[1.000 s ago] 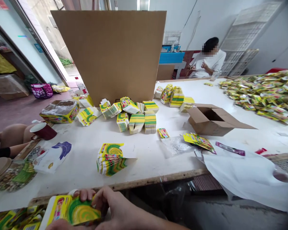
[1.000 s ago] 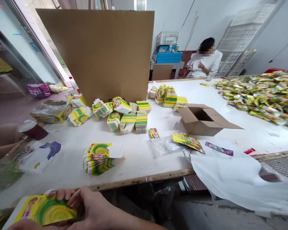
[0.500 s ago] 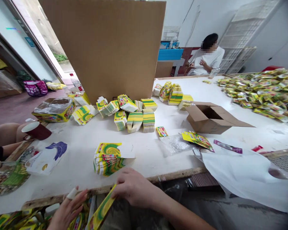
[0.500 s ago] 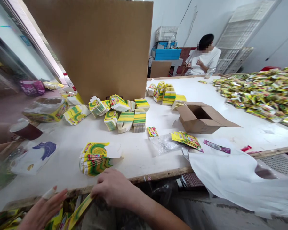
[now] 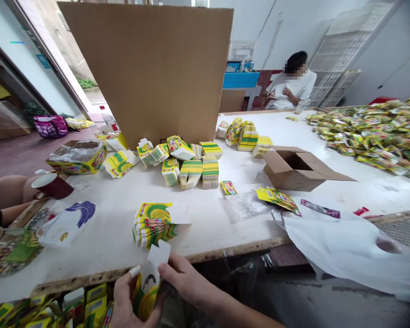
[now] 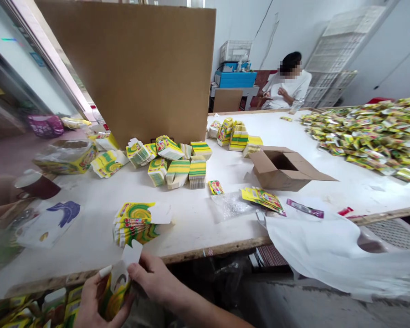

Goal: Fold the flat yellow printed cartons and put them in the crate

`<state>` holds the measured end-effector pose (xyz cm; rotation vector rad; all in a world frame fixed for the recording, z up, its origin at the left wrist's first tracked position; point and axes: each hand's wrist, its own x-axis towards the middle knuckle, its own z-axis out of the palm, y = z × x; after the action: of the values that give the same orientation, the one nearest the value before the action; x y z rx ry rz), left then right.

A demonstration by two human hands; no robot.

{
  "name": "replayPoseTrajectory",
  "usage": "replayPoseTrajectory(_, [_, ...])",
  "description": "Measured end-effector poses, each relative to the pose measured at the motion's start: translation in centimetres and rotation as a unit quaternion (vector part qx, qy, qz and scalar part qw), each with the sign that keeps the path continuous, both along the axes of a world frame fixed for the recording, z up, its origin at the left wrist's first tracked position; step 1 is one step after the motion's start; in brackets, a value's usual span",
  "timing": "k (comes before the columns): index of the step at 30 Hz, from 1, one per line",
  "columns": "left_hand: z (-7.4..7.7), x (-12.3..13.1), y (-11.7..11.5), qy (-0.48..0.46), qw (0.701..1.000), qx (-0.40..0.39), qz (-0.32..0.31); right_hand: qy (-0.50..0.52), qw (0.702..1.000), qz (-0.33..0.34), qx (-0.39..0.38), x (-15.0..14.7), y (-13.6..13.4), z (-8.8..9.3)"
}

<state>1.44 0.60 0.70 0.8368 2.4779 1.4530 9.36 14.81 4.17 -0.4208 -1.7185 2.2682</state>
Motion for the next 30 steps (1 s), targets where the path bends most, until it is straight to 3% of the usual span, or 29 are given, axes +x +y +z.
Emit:
replayPoseTrajectory(2, [0.2,0.2,0.2,0.073,0.997,-0.023,0.001,0.012,0.999,0.029,-0.033,-0.5,-0.5,-0.3])
replayPoseTrajectory(4, [0.7,0.6,0.3,0.108,0.993,-0.040,-0.037,-0.029,0.999,0.014,-0.021,-1.0,-0.7,-0.7])
replayPoseTrajectory(7, [1.7,1.1,0.5,0.074,0.990,-0.069,-0.103,-0.066,0.997,0.007,-0.029,-1.3,-0.7,-1.4])
replayPoseTrajectory(9, [2.4,1.2,0.6,0.038,0.991,-0.090,-0.093,-0.060,0.998,0.008,-0.029,-1.2,-0.6,-2.0])
replayPoseTrajectory(12, [2.9,0.8,0.7,0.007,0.991,-0.109,-0.072,-0.012,0.997,0.037,0.070,-0.7,-0.5,-2.1])
replayPoseTrajectory(16, [1.9,0.5,0.9,0.010,0.988,-0.114,-0.101,0.043,0.963,0.115,0.239,-0.5,-0.4,-1.6])
replayPoseTrajectory(21, [1.3,0.3,0.5,0.044,0.989,-0.134,-0.042,0.011,0.962,0.036,0.270,-0.9,0.5,-2.6])
replayPoseTrajectory(25, [2.9,-0.8,-0.8,-0.012,0.984,-0.164,-0.062,0.008,0.932,0.153,0.327,-0.2,1.8,-3.3])
replayPoseTrajectory(30, [4.4,-2.0,-1.9,-0.033,0.980,-0.175,-0.083,0.005,0.917,0.206,0.341,0.1,3.8,-1.2])
